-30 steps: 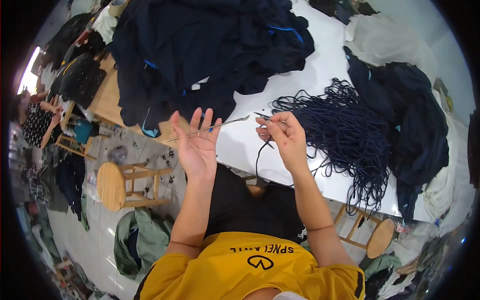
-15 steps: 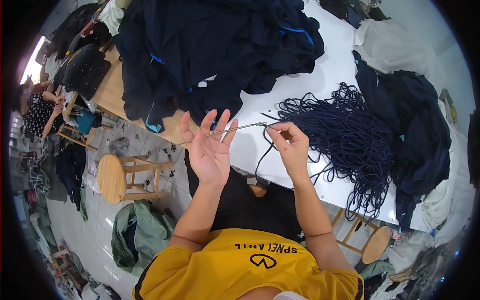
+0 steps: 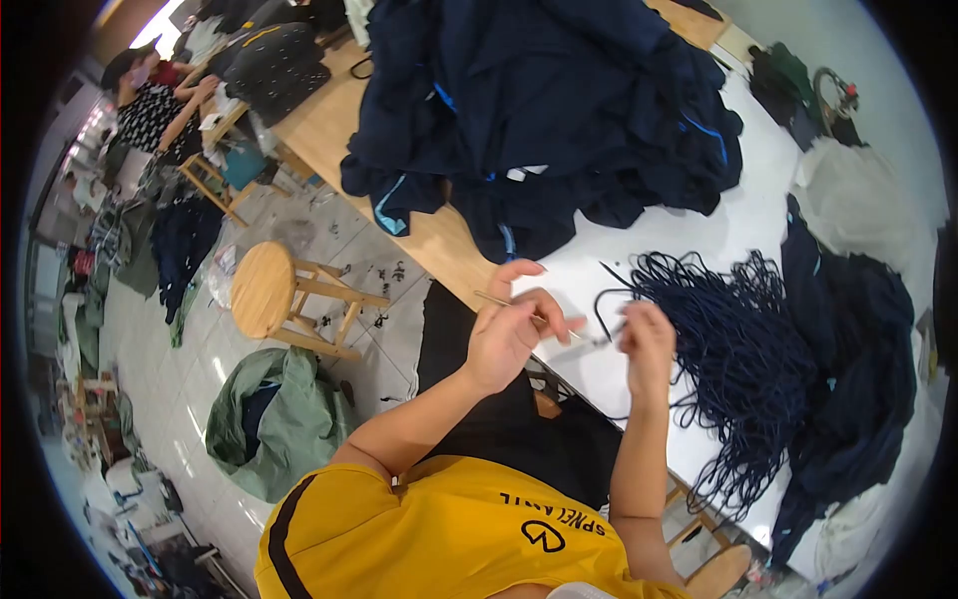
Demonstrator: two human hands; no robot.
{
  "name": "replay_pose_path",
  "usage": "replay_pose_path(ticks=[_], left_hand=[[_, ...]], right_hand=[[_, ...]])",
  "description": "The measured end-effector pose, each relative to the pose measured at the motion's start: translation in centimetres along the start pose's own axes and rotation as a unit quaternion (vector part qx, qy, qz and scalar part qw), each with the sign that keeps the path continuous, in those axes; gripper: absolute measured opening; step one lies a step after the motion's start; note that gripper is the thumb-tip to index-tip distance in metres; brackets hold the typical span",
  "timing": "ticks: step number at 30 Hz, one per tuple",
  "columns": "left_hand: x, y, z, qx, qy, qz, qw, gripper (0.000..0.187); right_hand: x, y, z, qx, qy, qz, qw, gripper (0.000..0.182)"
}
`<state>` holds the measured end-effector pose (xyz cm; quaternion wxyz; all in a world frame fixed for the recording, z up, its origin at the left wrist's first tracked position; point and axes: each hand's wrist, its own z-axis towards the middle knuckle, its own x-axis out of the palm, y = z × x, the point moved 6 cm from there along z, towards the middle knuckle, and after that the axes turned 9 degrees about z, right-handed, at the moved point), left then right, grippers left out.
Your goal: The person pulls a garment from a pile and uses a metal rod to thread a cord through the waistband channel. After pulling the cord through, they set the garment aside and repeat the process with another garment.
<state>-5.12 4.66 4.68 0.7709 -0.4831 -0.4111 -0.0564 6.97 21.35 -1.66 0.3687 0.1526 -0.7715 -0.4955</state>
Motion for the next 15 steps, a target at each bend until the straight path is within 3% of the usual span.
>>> replay_pose_path(ticks=[2, 3, 4, 6, 8, 9, 10, 11, 13, 15], left_hand=[[-0.1, 0.3, -0.5, -0.066, 0.017, -0.024, 0.997, 0.035], [-0.1, 0.1, -0.5, -0.066, 0.0, -0.015, 0.998, 0.035], [0.1, 0.0, -0.6, -0.066, -0.016, -0.007, 0.998, 0.035], [0.2, 0.6, 0.0, -0.06, -0.036, -0.014, 0.997, 0.033], [1.4, 1.0, 1.0, -0.073, -0.014, 0.003, 0.997, 0.031], [1.9, 0.9, 1.8, -0.079, 0.001, 0.011, 0.997, 0.03], [2.5, 0.5, 2.6, -0.11, 0.04, 0.067, 0.991, 0.033], [3.5, -0.5, 3.6, -0.076, 0.078, 0.19, 0.976, 0.039], [2.8, -4.0, 6.4, 0.051, 0.079, 0.388, 0.917, 0.042], [0.6, -9.2, 10.1, 0.069, -0.037, 0.403, 0.912, 0.044]], right_hand=[[-4.4, 1.1, 0.8, -0.079, -0.115, 0.044, 0.989, 0.016], [-6.0, 1.6, 0.8, -0.105, -0.197, 0.053, 0.973, 0.019], [-4.6, 2.9, 0.3, -0.17, -0.216, 0.092, 0.957, 0.026], [1.8, 3.6, -1.7, -0.217, -0.178, 0.102, 0.954, 0.031], [3.7, 1.9, -2.8, -0.211, -0.076, -0.024, 0.974, 0.036], [3.3, -0.6, -3.5, -0.183, 0.012, -0.155, 0.971, 0.038], [3.6, -0.6, -4.2, -0.106, 0.054, -0.162, 0.98, 0.029], [3.9, -0.5, -4.9, -0.028, 0.095, -0.168, 0.981, 0.022], [1.1, 1.1, -5.2, -0.139, -0.039, -0.182, 0.973, 0.022], [-2.9, 2.7, -5.3, -0.191, -0.061, -0.117, 0.973, 0.025]])
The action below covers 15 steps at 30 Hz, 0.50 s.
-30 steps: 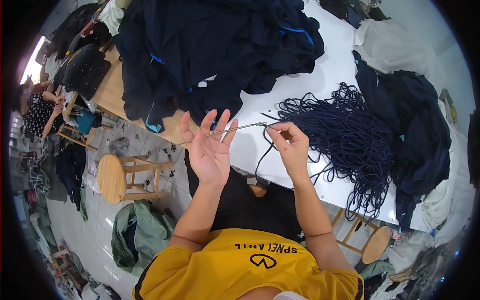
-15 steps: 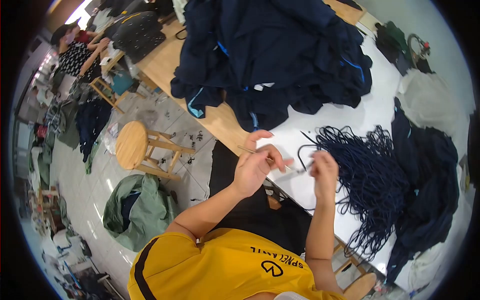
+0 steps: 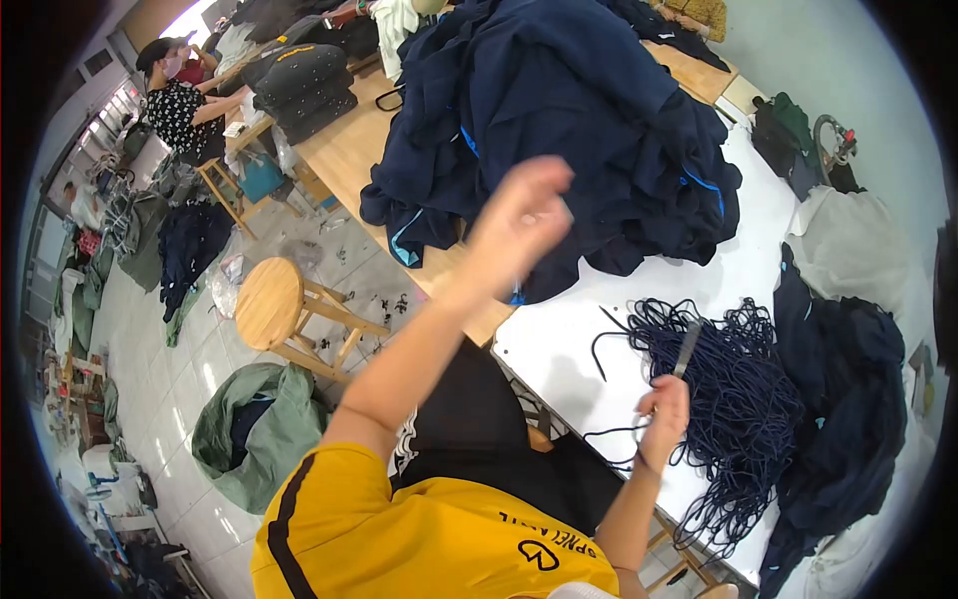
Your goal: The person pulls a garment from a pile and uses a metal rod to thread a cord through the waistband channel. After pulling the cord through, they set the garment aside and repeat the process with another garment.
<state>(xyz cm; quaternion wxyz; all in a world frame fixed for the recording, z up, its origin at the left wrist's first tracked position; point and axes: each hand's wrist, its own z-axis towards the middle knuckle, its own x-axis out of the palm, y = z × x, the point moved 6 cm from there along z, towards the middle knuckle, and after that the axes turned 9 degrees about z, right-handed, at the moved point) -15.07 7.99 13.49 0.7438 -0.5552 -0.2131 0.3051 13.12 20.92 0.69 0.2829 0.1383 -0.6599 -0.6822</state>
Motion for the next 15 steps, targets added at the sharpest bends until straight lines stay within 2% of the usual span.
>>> replay_pose_path(ticks=[2, 3, 4, 7, 10, 11, 12, 13, 15], left_hand=[[-6.8, -0.6, 5.8, 0.059, -0.196, 0.089, 0.975, 0.05], [-11.0, 0.5, 8.9, 0.082, -0.29, 0.245, 0.921, 0.055], [-14.0, 1.2, 11.2, 0.102, -0.376, 0.392, 0.833, 0.06], [-15.5, 1.1, 15.5, 0.078, -0.363, 0.625, 0.686, 0.065], [-13.8, 0.8, 17.1, -0.103, -0.237, 0.663, 0.703, 0.055], [-13.1, 4.4, 19.4, -0.035, -0.16, 0.601, 0.782, 0.048], [-11.2, 5.4, 20.3, 0.035, -0.079, 0.527, 0.845, 0.043], [-9.4, 6.5, 20.2, 0.096, -0.005, 0.52, 0.849, 0.038], [-4.2, 3.3, 14.7, 0.197, 0.087, 0.467, 0.857, 0.032]], right_hand=[[-4.7, 1.1, -0.2, -0.048, -0.074, -0.025, 0.996, 0.032], [-6.5, 1.4, -0.7, -0.052, -0.113, 0.006, 0.992, 0.032], [-9.1, 1.4, -1.2, -0.061, -0.131, -0.029, 0.989, 0.031], [-13.2, 2.8, -3.5, -0.06, -0.201, -0.013, 0.978, 0.026], [-16.0, 2.2, -5.2, -0.062, -0.248, 0.065, 0.965, 0.021], [-16.8, 1.9, -5.5, -0.061, -0.256, 0.092, 0.96, 0.019], [-16.4, 2.1, -5.6, -0.061, -0.26, 0.109, 0.957, 0.018], [-16.0, 2.1, -5.4, -0.061, -0.264, 0.128, 0.954, 0.017], [-14.0, 2.5, -4.8, -0.052, -0.28, 0.135, 0.949, 0.014]])
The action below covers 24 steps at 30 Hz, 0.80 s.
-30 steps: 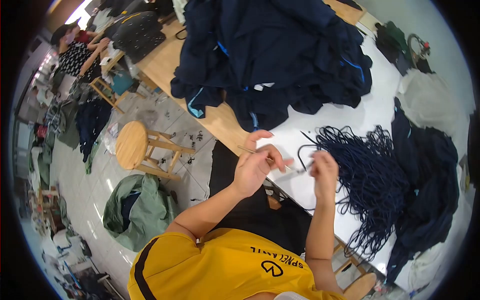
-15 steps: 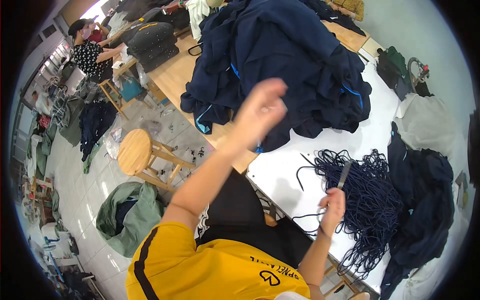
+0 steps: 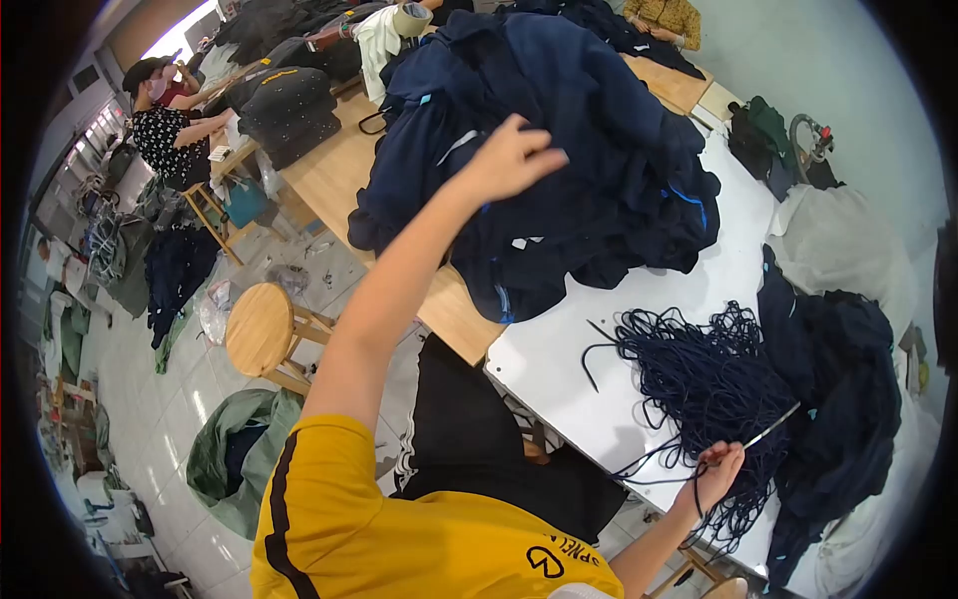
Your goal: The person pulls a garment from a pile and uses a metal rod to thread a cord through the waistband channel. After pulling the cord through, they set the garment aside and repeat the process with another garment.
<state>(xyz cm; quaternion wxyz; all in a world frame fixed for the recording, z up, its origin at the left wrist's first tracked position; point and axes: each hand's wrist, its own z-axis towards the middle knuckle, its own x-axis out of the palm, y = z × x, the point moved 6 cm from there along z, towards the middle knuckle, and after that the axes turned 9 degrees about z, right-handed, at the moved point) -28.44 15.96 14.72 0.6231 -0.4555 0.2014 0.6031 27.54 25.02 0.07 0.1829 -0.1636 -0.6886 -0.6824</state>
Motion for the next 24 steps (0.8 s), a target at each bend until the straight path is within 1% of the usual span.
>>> replay_pose_path(ticks=[1, 3, 4, 5, 6, 7, 9, 10, 11, 12, 13, 14, 15, 16, 17, 18, 19, 20, 21, 22, 23, 24], left_hand=[[-0.3, -4.0, -2.3, 0.04, -0.01, -0.046, 0.998, 0.032], [-0.9, -11.3, -6.2, 0.019, 0.092, -0.085, 0.992, 0.048], [-0.2, -14.3, -7.7, 0.109, 0.058, -0.135, 0.983, 0.058], [0.4, -17.1, -9.4, 0.195, 0.023, -0.187, 0.963, 0.069], [1.9, -19.7, -11.5, 0.179, 0.125, -0.279, 0.935, 0.075], [3.0, -22.1, -13.2, 0.16, 0.224, -0.368, 0.888, 0.082], [5.4, -25.3, -15.0, 0.128, 0.372, -0.429, 0.813, 0.085], [5.5, -26.0, -14.3, 0.118, 0.4, -0.399, 0.817, 0.083], [6.7, -26.1, -13.6, 0.112, 0.349, -0.437, 0.822, 0.076], [8.9, -24.6, -13.4, 0.091, 0.287, -0.431, 0.851, 0.072], [10.3, -23.4, -13.1, 0.048, 0.274, -0.421, 0.863, 0.067], [11.7, -22.1, -12.9, 0.005, 0.262, -0.411, 0.873, 0.063], [12.2, -20.5, -13.2, -0.056, 0.299, -0.395, 0.867, 0.058], [13.0, -19.0, -13.7, -0.068, 0.294, -0.367, 0.88, 0.054], [14.1, -17.6, -14.8, -0.08, 0.288, -0.338, 0.892, 0.051], [14.8, -16.8, -16.1, -0.108, 0.296, -0.348, 0.883, 0.047], [15.0, -17.0, -18.0, -0.125, 0.258, -0.394, 0.873, 0.042], [15.7, -17.2, -20.1, -0.067, 0.21, -0.368, 0.903, 0.044], [15.6, -17.6, -22.1, -0.151, 0.41, -0.16, 0.885, 0.055], [15.4, -19.1, -22.9, -0.138, 0.572, -0.095, 0.803, 0.063], [18.0, -19.7, -25.1, -0.01, 0.424, -0.312, 0.85, 0.059], [19.8, -18.6, -26.4, -0.033, 0.37, -0.351, 0.859, 0.058]], right_hand=[[0.4, -0.5, 0.2, 0.009, -0.008, 0.003, 1.0, 0.015], [2.4, -1.0, 0.2, 0.024, 0.02, -0.017, 0.999, 0.019], [3.9, -1.4, -0.1, 0.05, 0.031, -0.016, 0.998, 0.021], [5.5, -2.0, -0.7, 0.077, 0.041, -0.017, 0.996, 0.024], [7.1, -2.6, -1.4, 0.105, 0.05, -0.02, 0.993, 0.026], [8.5, -3.2, -2.1, 0.132, 0.057, -0.024, 0.989, 0.029], [11.6, -5.1, -4.0, 0.212, 0.119, -0.028, 0.97, 0.038], [11.4, -6.4, -4.1, 0.13, 0.215, -0.05, 0.967, 0.042], [11.6, -6.8, -4.7, 0.074, 0.273, -0.11, 0.953, 0.038], [11.9, -7.2, -5.4, 0.01, 0.321, -0.163, 0.933, 0.036], [12.8, -6.8, -6.1, -0.027, 0.331, -0.253, 0.908, 0.028], [11.6, -7.9, -5.5, 0.07, 0.253, -0.198, 0.944, 0.035], [9.7, -8.7, -4.6, 0.09, 0.198, -0.155, 0.964, 0.027], [7.9, -9.1, -3.4, 0.129, 0.138, -0.067, 0.98, 0.018], [6.0, -9.3, -2.1, 0.164, 0.077, 0.023, 0.983, 0.01], [4.6, -9.2, -1.1, 0.189, 0.057, 0.061, 0.978, 0.005], [3.4, -9.0, -0.2, 0.211, 0.038, 0.101, 0.972, 0.006], [1.7, -10.0, 0.5, 0.241, 0.014, 0.118, 0.963, 0.017], [1.4, -10.3, 0.4, 0.268, 0.002, 0.133, 0.954, 0.02], [1.1, -10.3, 0.1, 0.295, -0.01, 0.147, 0.944, 0.022], [1.0, -10.2, -0.2, 0.321, -0.019, 0.161, 0.933, 0.024], [1.3, -9.6, -0.4, 0.32, -0.024, 0.175, 0.931, 0.025]])
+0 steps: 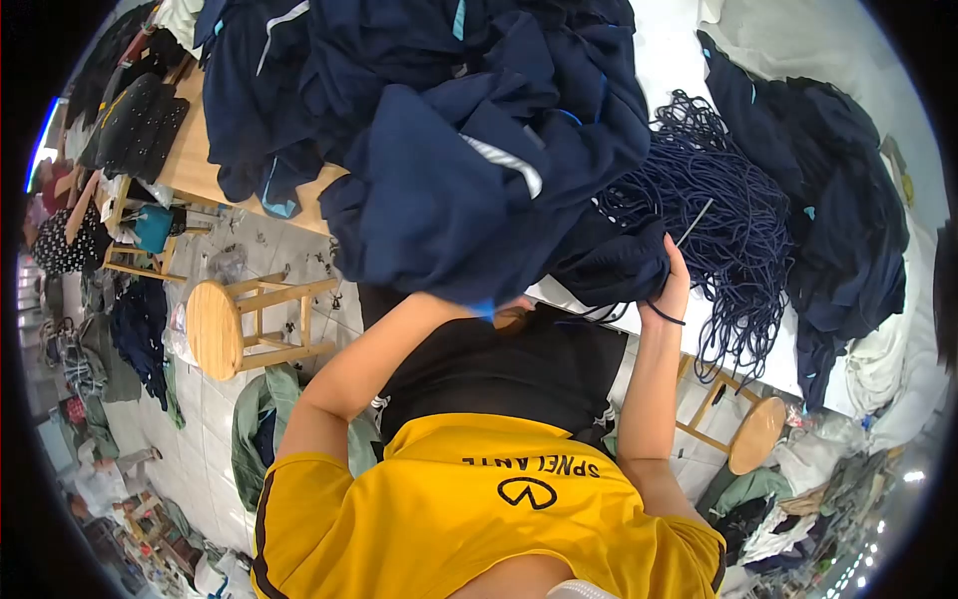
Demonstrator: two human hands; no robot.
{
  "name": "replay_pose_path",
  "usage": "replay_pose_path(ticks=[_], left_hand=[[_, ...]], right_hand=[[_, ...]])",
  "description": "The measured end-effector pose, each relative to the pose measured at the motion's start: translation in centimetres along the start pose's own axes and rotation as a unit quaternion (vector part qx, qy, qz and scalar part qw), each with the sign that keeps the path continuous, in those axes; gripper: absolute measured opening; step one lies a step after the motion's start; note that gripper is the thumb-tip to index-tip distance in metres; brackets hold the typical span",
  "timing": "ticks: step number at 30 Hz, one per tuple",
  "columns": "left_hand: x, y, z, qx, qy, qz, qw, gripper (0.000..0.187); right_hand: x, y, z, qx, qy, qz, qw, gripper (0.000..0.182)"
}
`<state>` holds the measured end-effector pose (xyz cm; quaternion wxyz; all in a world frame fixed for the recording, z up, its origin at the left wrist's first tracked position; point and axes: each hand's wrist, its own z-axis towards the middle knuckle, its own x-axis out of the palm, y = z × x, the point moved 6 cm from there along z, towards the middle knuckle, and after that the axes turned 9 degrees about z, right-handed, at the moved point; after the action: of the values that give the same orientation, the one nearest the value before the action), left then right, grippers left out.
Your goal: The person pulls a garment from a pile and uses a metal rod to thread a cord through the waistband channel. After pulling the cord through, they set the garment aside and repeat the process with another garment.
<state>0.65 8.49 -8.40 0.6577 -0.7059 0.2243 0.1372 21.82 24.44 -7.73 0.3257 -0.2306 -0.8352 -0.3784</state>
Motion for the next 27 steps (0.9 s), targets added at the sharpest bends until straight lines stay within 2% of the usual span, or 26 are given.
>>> replay_pose_path(ticks=[2, 4, 5, 7, 8, 9, 10, 12, 14, 15, 16, 18, 21, 22, 24, 25, 26, 27], left_hand=[[-0.3, 0.8, -0.2, -0.004, -0.039, -0.02, 0.999, 0.056], [-3.0, -2.1, -0.5, -0.038, -0.004, 0.024, 0.999, 0.054], [-4.7, -3.8, -0.8, -0.056, 0.014, 0.047, 0.997, 0.053], [-6.9, -5.1, -1.4, -0.088, 0.048, 0.095, 0.99, 0.051], [-6.1, -1.9, -3.2, -0.224, 0.006, -0.184, 0.957, 0.049], [-7.9, -5.0, -3.2, -0.077, 0.022, -0.393, 0.916, 0.048], [-9.1, -5.4, -3.9, -0.042, -0.001, -0.453, 0.89, 0.044], [-9.8, -5.2, -4.5, -0.041, -0.032, -0.578, 0.814, 0.038], [-9.8, -4.8, -4.0, -0.077, -0.037, -0.679, 0.729, 0.035], [-9.9, -4.7, -3.7, -0.083, -0.034, -0.718, 0.69, 0.033], [-9.7, -4.9, -3.0, -0.066, -0.017, -0.741, 0.668, 0.032], [-8.9, -3.1, -3.0, -0.097, -0.058, -0.743, 0.659, 0.032], [-8.8, -3.0, -2.8, -0.034, -0.001, -0.732, 0.68, 0.041], [-9.0, -2.7, -2.7, -0.056, -0.009, -0.647, 0.761, 0.044], [-10.1, -2.6, -2.1, -0.096, -0.024, -0.447, 0.889, 0.053], [-10.6, -3.8, -1.2, -0.073, -0.01, -0.402, 0.913, 0.058], [-10.7, -5.3, 0.1, -0.051, 0.002, -0.355, 0.934, 0.063], [-10.5, -6.5, 1.1, -0.029, 0.014, -0.307, 0.951, 0.069]], right_hand=[[-1.0, 1.4, 0.2, -0.038, 0.029, 0.027, 0.999, 0.025], [0.7, 2.1, -1.3, -0.039, 0.09, 0.055, 0.994, 0.025], [-0.5, 3.1, -1.1, -0.096, 0.034, 0.058, 0.993, 0.025], [2.3, 4.4, -2.9, -0.115, 0.114, 0.06, 0.985, 0.029], [4.8, 4.9, -3.8, -0.091, 0.204, 0.095, 0.97, 0.032], [6.6, 5.3, -4.7, -0.066, 0.29, 0.129, 0.946, 0.035], [6.4, 6.0, -5.2, -0.049, 0.291, 0.165, 0.941, 0.039], [8.0, 5.9, -5.6, 0.028, 0.381, 0.227, 0.896, 0.041], [8.3, 6.0, -5.3, 0.02, 0.314, 0.21, 0.926, 0.029], [8.1, 6.0, -5.0, -0.003, 0.258, 0.184, 0.949, 0.017], [8.1, 6.0, -4.8, -0.009, 0.234, 0.172, 0.957, 0.012], [8.4, 5.7, -4.6, -0.001, 0.219, 0.162, 0.962, 0.008], [9.6, 5.0, -4.7, 0.012, 0.243, 0.139, 0.96, 0.007], [10.1, 4.8, -4.6, 0.011, 0.253, 0.126, 0.959, 0.007], [8.8, 5.2, -3.1, -0.054, 0.146, -0.004, 0.988, 0.003], [8.6, 5.5, -2.8, -0.087, 0.092, -0.069, 0.99, 0.002], [9.0, 5.3, -2.8, -0.098, 0.08, -0.12, 0.985, 0.009], [9.9, 4.6, -3.0, -0.064, 0.177, -0.134, 0.973, 0.011]])
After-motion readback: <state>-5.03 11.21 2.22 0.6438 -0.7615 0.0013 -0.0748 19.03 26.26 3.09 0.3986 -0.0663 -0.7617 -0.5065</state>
